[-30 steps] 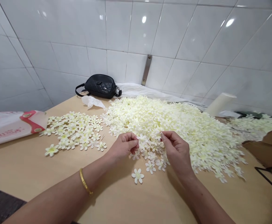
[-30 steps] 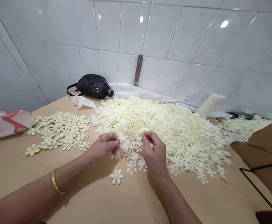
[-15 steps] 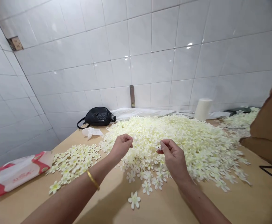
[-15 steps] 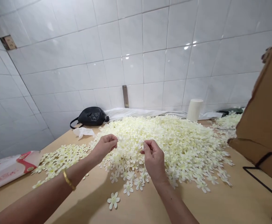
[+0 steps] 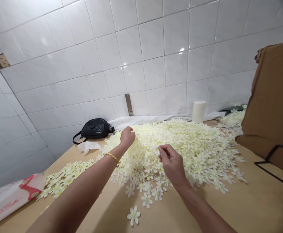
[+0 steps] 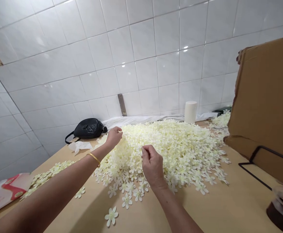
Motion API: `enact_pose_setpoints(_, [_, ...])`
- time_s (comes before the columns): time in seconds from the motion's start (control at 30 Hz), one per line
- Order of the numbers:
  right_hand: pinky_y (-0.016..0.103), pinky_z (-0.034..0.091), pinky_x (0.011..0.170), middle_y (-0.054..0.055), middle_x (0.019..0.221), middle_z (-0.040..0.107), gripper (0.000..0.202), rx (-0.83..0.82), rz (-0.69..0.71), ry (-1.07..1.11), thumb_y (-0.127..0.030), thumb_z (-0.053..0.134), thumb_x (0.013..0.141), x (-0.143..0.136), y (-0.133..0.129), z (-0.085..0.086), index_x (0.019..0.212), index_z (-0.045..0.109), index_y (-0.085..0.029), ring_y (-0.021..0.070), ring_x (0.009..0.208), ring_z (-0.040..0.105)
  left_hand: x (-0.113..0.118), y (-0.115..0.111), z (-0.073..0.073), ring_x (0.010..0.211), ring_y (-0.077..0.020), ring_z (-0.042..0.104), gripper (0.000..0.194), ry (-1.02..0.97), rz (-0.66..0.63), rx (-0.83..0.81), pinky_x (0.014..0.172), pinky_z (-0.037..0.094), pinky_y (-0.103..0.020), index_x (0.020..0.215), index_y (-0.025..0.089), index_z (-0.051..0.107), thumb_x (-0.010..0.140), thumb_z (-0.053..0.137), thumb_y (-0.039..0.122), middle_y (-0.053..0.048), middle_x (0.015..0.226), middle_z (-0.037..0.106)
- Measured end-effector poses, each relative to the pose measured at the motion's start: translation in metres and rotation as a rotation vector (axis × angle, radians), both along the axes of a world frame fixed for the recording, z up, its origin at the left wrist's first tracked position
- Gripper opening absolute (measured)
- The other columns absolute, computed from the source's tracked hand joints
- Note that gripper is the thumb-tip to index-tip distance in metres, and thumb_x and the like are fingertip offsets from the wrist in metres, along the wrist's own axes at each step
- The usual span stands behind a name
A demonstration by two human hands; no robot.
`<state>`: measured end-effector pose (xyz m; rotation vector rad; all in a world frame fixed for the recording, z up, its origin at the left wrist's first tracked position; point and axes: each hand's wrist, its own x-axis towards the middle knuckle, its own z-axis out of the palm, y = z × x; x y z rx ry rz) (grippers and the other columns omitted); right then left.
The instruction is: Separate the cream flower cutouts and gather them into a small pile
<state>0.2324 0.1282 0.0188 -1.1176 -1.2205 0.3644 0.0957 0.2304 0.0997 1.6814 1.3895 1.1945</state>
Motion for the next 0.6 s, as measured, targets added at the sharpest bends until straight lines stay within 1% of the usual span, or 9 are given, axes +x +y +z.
enact_pose_setpoints(0.03, [0.022,0.040,0.050,-0.001,0.058,0.048,0.018,0.002,0.003,-0.009,-0.034,0.044,0.080,0.000,-0.001,0.000,0.074,0.050,-0.017,0.0120,0.054,0.048,-0.002,-0.007,0.000,0.055,-0.0108,0.046,0.003,-0.006,-0.003,0.035,0.051,0.033,-0.022,0.073,0.016,0.054,0.071,0.055,0.018,0.002,0.056,0.049])
enact_pose_setpoints(0.1, [0.022,0.039,0.049,-0.001,0.058,0.048,0.018,-0.005,0.008,-0.029,-0.032,0.043,0.080,-0.002,-0.002,0.000,0.072,0.049,-0.017,0.0117,0.054,0.047,-0.005,-0.028,-0.006,0.050,-0.0095,0.041,0.002,-0.014,-0.025,0.091,0.049,0.028,-0.021,0.069,0.018,0.053,0.070,0.054,0.017,0.004,0.052,0.044])
enact_pose_setpoints(0.17, [0.022,0.038,0.049,-0.002,0.058,0.048,0.017,-0.014,0.009,-0.062,-0.030,0.042,0.081,-0.004,-0.003,0.000,0.072,0.049,-0.018,0.0111,0.053,0.046,-0.008,-0.053,-0.017,0.046,-0.0083,0.036,0.009,-0.016,-0.084,0.089,0.046,0.025,-0.021,0.061,0.017,0.051,0.069,0.054,0.021,0.004,0.051,0.043])
enact_pose_setpoints(0.27, [0.022,0.037,0.052,-0.002,0.058,0.047,0.015,0.006,-0.007,-0.163,-0.026,0.041,0.082,-0.010,-0.007,0.000,0.072,0.048,-0.018,0.0109,0.053,0.045,-0.012,-0.090,-0.038,0.044,-0.0079,0.034,0.019,-0.043,-0.282,-0.063,0.044,0.025,-0.021,0.056,0.016,0.052,0.069,0.055,0.029,0.003,0.048,0.042])
enact_pose_setpoints(0.33, [0.023,0.038,0.057,-0.001,0.062,0.048,0.014,0.058,-0.018,-0.267,-0.022,0.040,0.082,-0.015,-0.011,0.000,0.073,0.049,-0.017,0.0118,0.058,0.046,-0.015,-0.107,-0.050,0.049,-0.0088,0.040,0.022,-0.130,-0.354,-0.194,0.047,0.028,-0.021,0.058,0.014,0.056,0.069,0.056,0.033,0.001,0.053,0.048])
enact_pose_setpoints(0.4, [0.025,0.038,0.061,0.002,0.068,0.049,0.014,0.123,-0.013,-0.408,-0.016,0.038,0.082,-0.021,-0.013,-0.001,0.074,0.050,-0.017,0.0133,0.065,0.047,-0.017,-0.115,-0.058,0.056,-0.0106,0.047,0.026,-0.298,-0.365,-0.306,0.051,0.033,-0.022,0.066,0.012,0.060,0.070,0.056,0.038,-0.003,0.062,0.054])
enact_pose_setpoints(0.47, [0.027,0.039,0.064,0.005,0.073,0.051,0.016,0.172,0.004,-0.589,-0.012,0.037,0.080,-0.028,-0.016,-0.003,0.075,0.052,-0.016,0.0150,0.069,0.047,-0.020,-0.117,-0.063,0.063,-0.0119,0.051,0.031,-0.494,-0.376,-0.379,0.056,0.037,-0.023,0.072,0.012,0.061,0.071,0.054,0.042,-0.005,0.070,0.057])
enact_pose_setpoints(0.53, [0.030,0.039,0.066,0.007,0.076,0.052,0.018,0.217,0.014,-0.741,-0.009,0.037,0.079,-0.034,-0.017,-0.005,0.076,0.054,-0.015,0.0168,0.073,0.047,-0.023,-0.115,-0.065,0.065,-0.0120,0.052,0.031,-0.641,-0.400,-0.412,0.059,0.039,-0.024,0.073,0.012,0.061,0.071,0.055,0.043,-0.005,0.071,0.058])
enact_pose_setpoints(0.6, [0.031,0.039,0.068,0.009,0.079,0.053,0.018,0.250,0.028,-0.798,-0.009,0.038,0.078,-0.039,-0.019,-0.005,0.078,0.055,-0.015,0.0180,0.075,0.048,-0.026,-0.113,-0.067,0.063,-0.0106,0.052,0.027,-0.724,-0.412,-0.415,0.058,0.039,-0.023,0.070,0.012,0.060,0.069,0.059,0.040,-0.003,0.068,0.057])
